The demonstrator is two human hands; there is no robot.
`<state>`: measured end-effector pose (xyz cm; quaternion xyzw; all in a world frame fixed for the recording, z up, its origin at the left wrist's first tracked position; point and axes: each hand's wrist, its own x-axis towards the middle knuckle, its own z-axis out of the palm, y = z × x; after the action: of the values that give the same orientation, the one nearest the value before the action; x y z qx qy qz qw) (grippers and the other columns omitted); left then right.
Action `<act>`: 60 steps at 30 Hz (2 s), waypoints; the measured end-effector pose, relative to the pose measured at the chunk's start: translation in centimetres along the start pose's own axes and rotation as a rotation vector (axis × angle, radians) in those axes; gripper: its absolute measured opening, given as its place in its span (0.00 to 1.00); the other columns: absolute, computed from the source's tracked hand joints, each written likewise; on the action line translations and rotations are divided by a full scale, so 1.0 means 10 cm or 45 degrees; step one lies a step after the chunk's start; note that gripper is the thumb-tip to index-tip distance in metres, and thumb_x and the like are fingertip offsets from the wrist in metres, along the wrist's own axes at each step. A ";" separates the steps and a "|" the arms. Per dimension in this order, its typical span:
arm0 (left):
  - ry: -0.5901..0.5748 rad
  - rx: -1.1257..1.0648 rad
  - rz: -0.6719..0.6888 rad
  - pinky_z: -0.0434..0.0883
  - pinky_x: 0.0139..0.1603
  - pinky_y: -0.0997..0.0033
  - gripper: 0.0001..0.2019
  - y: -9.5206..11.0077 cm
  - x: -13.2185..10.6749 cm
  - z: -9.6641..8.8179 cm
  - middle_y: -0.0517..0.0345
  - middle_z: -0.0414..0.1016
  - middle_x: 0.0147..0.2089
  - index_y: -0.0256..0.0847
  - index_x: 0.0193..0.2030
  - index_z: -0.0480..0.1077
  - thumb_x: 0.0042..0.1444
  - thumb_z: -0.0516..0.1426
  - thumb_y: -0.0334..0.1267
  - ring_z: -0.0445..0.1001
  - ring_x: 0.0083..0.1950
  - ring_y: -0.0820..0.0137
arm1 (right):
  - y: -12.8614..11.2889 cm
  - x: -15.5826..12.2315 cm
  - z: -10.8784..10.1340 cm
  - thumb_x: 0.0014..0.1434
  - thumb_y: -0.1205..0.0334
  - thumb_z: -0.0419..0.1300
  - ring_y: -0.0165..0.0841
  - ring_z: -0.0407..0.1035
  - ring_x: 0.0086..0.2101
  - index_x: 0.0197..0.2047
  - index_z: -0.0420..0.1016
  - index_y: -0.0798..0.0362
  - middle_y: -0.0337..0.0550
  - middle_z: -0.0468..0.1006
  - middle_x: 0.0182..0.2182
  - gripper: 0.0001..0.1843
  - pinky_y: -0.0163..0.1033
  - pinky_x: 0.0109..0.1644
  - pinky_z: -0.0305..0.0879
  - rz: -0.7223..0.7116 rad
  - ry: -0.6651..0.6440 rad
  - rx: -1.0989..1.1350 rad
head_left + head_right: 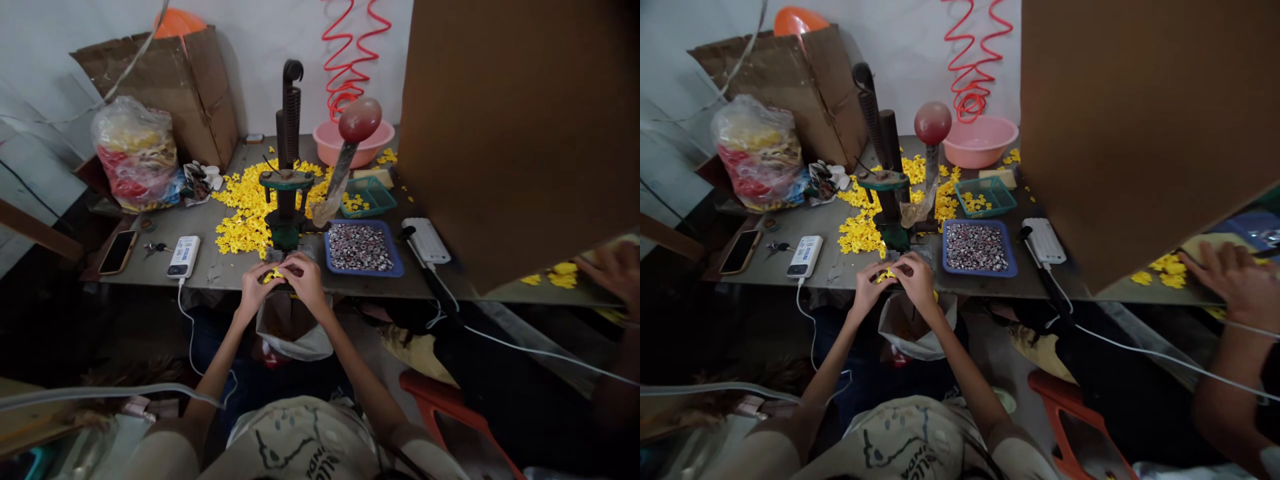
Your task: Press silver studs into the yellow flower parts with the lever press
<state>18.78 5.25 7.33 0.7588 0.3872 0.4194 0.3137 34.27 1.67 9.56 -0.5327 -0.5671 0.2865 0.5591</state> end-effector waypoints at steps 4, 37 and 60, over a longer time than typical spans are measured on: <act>0.018 0.059 -0.054 0.71 0.47 0.65 0.17 -0.12 0.02 -0.01 0.50 0.81 0.46 0.43 0.49 0.78 0.56 0.64 0.47 0.76 0.44 0.62 | -0.04 -0.03 -0.13 0.61 0.54 0.57 0.36 0.72 0.40 0.35 0.80 0.52 0.48 0.77 0.40 0.14 0.36 0.33 0.67 0.008 0.064 -0.044; -0.214 0.401 -0.007 0.68 0.43 0.69 0.13 -0.20 0.17 0.02 0.52 0.74 0.40 0.43 0.48 0.79 0.58 0.63 0.42 0.74 0.42 0.63 | -0.70 0.32 -1.12 0.67 0.41 0.43 0.40 0.73 0.44 0.46 0.76 0.49 0.46 0.79 0.40 0.27 0.48 0.51 0.69 -0.291 0.265 -0.065; -0.277 -0.261 -0.316 0.68 0.49 0.70 0.16 -0.05 -0.27 -0.06 0.54 0.68 0.46 0.41 0.51 0.58 0.61 0.57 0.41 0.70 0.46 0.70 | 0.39 0.29 -1.29 0.61 0.60 0.57 0.40 0.77 0.41 0.41 0.73 0.52 0.50 0.82 0.38 0.08 0.43 0.47 0.70 0.235 0.326 -0.312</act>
<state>17.13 3.30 6.14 0.7102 0.3969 0.3300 0.4787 48.07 1.91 9.70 -0.6786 -0.4708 0.1952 0.5289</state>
